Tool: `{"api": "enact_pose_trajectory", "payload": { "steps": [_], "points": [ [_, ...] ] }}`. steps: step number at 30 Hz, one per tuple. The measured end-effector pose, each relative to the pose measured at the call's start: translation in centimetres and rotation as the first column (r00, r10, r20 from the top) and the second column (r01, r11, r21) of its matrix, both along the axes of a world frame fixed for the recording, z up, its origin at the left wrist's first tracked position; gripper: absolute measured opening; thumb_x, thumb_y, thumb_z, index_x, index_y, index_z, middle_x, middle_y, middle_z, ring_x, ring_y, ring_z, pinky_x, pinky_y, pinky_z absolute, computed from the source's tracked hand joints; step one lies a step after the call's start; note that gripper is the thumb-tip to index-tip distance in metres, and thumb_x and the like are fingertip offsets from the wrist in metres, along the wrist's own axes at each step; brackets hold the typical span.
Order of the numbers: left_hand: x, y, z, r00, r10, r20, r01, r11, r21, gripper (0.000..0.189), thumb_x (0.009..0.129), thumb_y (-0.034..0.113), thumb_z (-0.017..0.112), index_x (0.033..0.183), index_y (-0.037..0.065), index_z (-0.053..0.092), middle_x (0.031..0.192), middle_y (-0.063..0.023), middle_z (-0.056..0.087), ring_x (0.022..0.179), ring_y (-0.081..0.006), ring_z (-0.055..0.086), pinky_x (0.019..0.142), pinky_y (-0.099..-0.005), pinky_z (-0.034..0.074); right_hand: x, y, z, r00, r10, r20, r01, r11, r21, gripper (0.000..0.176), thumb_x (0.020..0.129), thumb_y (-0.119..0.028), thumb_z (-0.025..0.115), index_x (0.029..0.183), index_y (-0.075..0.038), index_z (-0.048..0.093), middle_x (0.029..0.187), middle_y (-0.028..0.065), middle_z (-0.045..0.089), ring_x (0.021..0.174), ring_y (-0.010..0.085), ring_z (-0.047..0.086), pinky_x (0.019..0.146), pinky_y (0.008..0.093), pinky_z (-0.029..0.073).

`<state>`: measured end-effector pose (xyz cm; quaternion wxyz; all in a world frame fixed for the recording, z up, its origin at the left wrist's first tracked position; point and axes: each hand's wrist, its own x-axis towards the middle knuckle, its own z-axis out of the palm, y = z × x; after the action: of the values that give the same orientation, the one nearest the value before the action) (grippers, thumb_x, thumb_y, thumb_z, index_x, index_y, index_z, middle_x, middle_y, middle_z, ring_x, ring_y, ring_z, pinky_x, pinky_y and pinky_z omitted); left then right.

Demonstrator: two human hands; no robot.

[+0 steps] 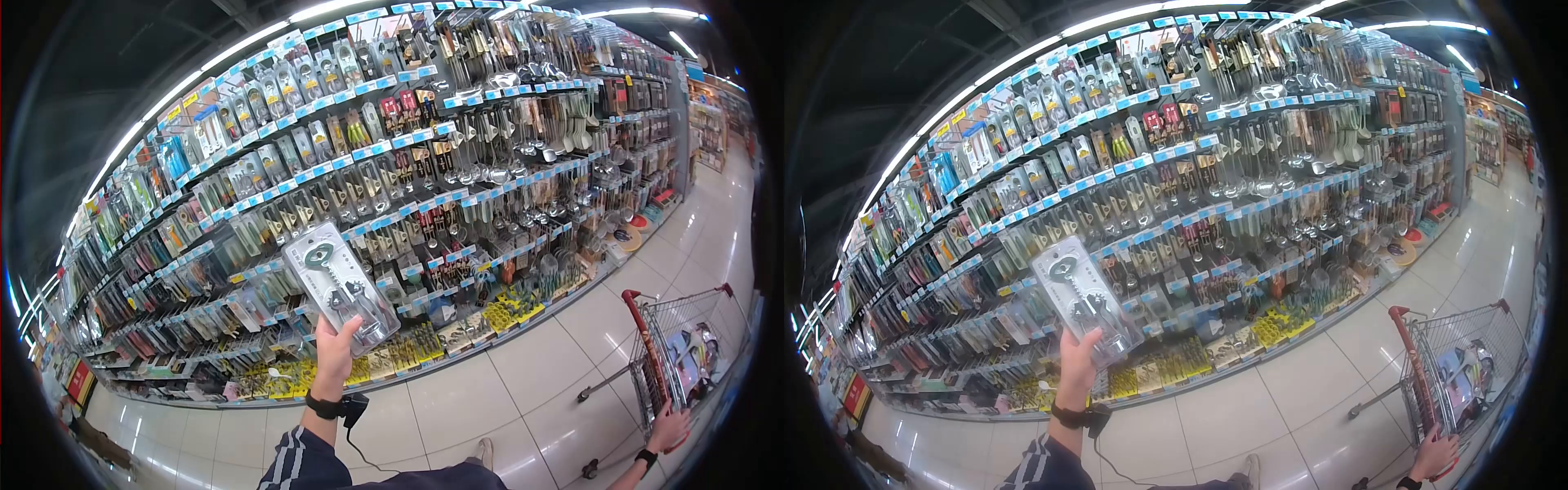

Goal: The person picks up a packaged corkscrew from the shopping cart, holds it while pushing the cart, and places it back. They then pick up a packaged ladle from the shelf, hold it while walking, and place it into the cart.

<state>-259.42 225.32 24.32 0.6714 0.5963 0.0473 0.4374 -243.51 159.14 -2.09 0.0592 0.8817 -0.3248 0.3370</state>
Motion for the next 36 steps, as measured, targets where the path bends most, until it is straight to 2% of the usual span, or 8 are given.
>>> {"api": "enact_pose_trajectory", "payload": {
  "steps": [6, 10, 13, 19, 25, 28, 31, 36],
  "points": [
    [0.0, 0.7, -0.9, 1.0, 0.014, -0.008, -0.014, 0.999, -0.046, 0.047, 0.084, -0.002, 0.064, 0.127, 0.001, 0.046, 0.12, -0.0082, 0.058, 0.108, -0.0174, 0.058, 0.093, -0.032, 0.047, 0.3, 0.2, 0.5, 0.999, -0.009, -0.049, 0.009, 1.0, 0.007, 0.054, 0.091, -0.046, 0.053, 0.078, 0.004, 0.066, 0.097, 0.0141, 0.058, 0.095, 0.0311, 0.058, 0.085, 0.0397, 0.045],
    [-0.2, 0.6, -0.9, 0.999, 0.043, -0.002, -0.043, 0.997, -0.066, 0.047, 0.084, -0.002, 0.065, 0.126, 0.001, 0.046, 0.119, -0.0087, 0.059, 0.106, -0.0173, 0.059, 0.092, -0.0318, 0.048, 0.6, -0.2, 0.2, 1.0, -0.017, 0.017, 0.019, 0.99, -0.142, 0.057, 0.091, -0.05, 0.051, 0.077, 0.003, 0.068, 0.095, 0.0137, 0.06, 0.09, 0.0318, 0.06, 0.085, 0.0406, 0.046],
    [-0.1, 0.9, -1.1, 0.998, 0.044, -0.033, -0.047, 0.996, -0.081, 0.047, 0.086, -0.004, 0.058, 0.131, 0.001, 0.043, 0.123, -0.0097, 0.056, 0.109, -0.0198, 0.057, 0.092, -0.0347, 0.049, 0.5, 0.7, 1.4, 0.998, -0.04, -0.053, 0.035, 0.996, -0.077, 0.058, 0.091, -0.051, 0.051, 0.076, 0.003, 0.068, 0.093, 0.014, 0.06, 0.091, 0.0317, 0.06, 0.084, 0.0417, 0.046],
    [0.3, 1.0, -0.9, 0.999, 0.041, -0.004, -0.041, 0.994, -0.102, 0.045, 0.085, 0.0, 0.065, 0.127, 0.001, 0.047, 0.12, -0.0083, 0.059, 0.106, -0.0168, 0.06, 0.092, -0.0311, 0.047, 0.5, 0.2, 1.0, 0.999, -0.001, -0.032, -0.003, 0.994, -0.111, 0.061, 0.091, -0.054, 0.05, 0.081, 0.004, 0.067, 0.093, 0.0133, 0.06, 0.089, 0.0307, 0.059, 0.081, 0.0404, 0.046],
    [0.5, 1.1, -1.1, 0.998, 0.06, 0.01, -0.059, 0.995, -0.078, 0.046, 0.085, 0.002, 0.066, 0.127, 0.001, 0.047, 0.12, -0.0077, 0.059, 0.107, -0.0166, 0.059, 0.094, -0.0318, 0.046, -0.6, 1.6, 2.2, 0.999, -0.017, -0.036, 0.015, 0.998, -0.068, 0.06, 0.091, -0.053, 0.05, 0.076, 0.002, 0.068, 0.094, 0.0134, 0.06, 0.089, 0.0316, 0.059, 0.082, 0.0415, 0.045],
    [0.7, 1.2, -1.6, 0.995, 0.09, 0.04, -0.086, 0.992, -0.096, 0.046, 0.085, 0.002, 0.066, 0.127, 0.001, 0.047, 0.12, -0.0078, 0.059, 0.108, -0.0169, 0.058, 0.094, -0.0321, 0.046, -0.5, 1.3, 1.8, 0.999, 0.005, 0.039, 0.001, 0.988, -0.153, 0.058, 0.091, -0.051, 0.05, 0.073, 0.0, 0.068, 0.093, 0.0126, 0.06, 0.088, 0.0313, 0.059, 0.081, 0.0408, 0.045],
    [0.8, 1.2, -1.8, 0.989, 0.13, 0.076, -0.117, 0.981, -0.152, 0.045, 0.085, 0.001, 0.065, 0.126, 0.0, 0.046, 0.12, -0.0081, 0.058, 0.108, -0.0173, 0.058, 0.094, -0.0323, 0.046, -0.7, 2.0, 2.5, 0.999, -0.012, -0.04, 0.01, 0.999, -0.043, 0.055, 0.092, -0.05, 0.051, 0.072, -0.001, 0.068, 0.096, 0.0115, 0.061, 0.088, 0.0301, 0.06, 0.081, 0.0395, 0.046],
    [0.6, 1.2, -1.8, 0.983, 0.159, 0.096, -0.135, 0.966, -0.222, 0.045, 0.086, -0.001, 0.062, 0.127, 0.001, 0.045, 0.122, -0.0087, 0.058, 0.108, -0.0179, 0.058, 0.094, -0.0328, 0.046, -0.6, 1.7, 2.0, 1.0, -0.006, 0.01, 0.007, 0.992, -0.125, 0.052, 0.092, -0.049, 0.052, 0.07, -0.003, 0.067, 0.094, 0.009, 0.062, 0.085, 0.0272, 0.061, 0.078, 0.0378, 0.047]
  ]
}}
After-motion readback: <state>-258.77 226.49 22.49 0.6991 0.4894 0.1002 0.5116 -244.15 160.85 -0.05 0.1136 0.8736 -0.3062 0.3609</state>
